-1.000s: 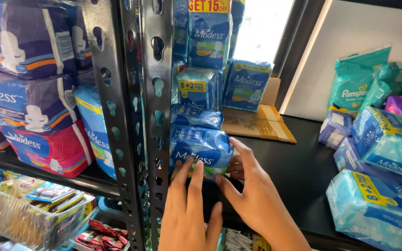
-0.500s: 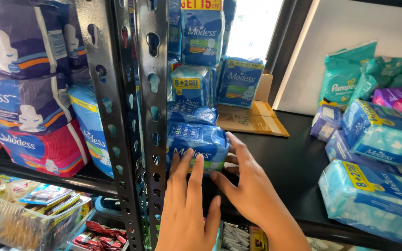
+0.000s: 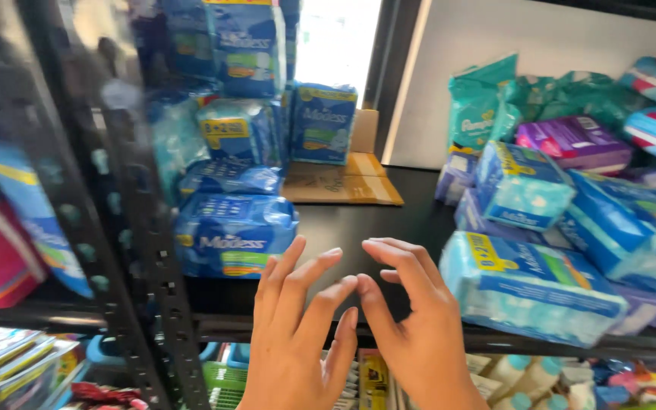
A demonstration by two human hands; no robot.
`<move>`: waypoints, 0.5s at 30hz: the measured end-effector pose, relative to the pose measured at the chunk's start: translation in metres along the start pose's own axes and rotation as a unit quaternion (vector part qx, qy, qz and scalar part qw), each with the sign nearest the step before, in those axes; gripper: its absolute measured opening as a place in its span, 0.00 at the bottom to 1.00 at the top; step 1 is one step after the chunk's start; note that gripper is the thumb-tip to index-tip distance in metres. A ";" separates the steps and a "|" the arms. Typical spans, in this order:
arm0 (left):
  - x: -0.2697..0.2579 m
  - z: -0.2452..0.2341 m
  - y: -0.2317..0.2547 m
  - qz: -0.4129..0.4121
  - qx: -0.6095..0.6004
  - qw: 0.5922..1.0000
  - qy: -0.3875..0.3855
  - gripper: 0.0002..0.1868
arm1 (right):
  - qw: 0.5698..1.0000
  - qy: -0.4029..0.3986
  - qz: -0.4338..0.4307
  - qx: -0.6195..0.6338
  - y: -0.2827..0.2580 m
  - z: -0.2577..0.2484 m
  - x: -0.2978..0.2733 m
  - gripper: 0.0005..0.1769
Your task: The person arranges packages of Modess sanitary pads on a store shelf. They pick up the packages, turn them to check the labels, and place them neatly in rows on the shelf.
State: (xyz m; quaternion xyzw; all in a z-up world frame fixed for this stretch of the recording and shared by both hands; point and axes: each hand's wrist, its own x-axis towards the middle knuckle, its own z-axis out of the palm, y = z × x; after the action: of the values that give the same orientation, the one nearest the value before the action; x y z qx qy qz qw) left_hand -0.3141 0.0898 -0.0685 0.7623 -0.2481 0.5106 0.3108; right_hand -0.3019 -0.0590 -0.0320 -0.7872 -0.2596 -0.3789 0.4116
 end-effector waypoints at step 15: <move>0.038 0.096 0.100 0.016 -0.109 0.994 -0.013 0.17 | 0.988 0.111 0.038 -0.098 0.053 -0.147 -0.047 0.15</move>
State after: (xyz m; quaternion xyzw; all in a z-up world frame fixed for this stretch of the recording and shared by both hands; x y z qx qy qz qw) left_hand -0.3096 -0.0510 -0.0381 0.7263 -0.3185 0.4760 0.3801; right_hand -0.3473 -0.2154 -0.0393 -0.7863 -0.1436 -0.4714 0.3726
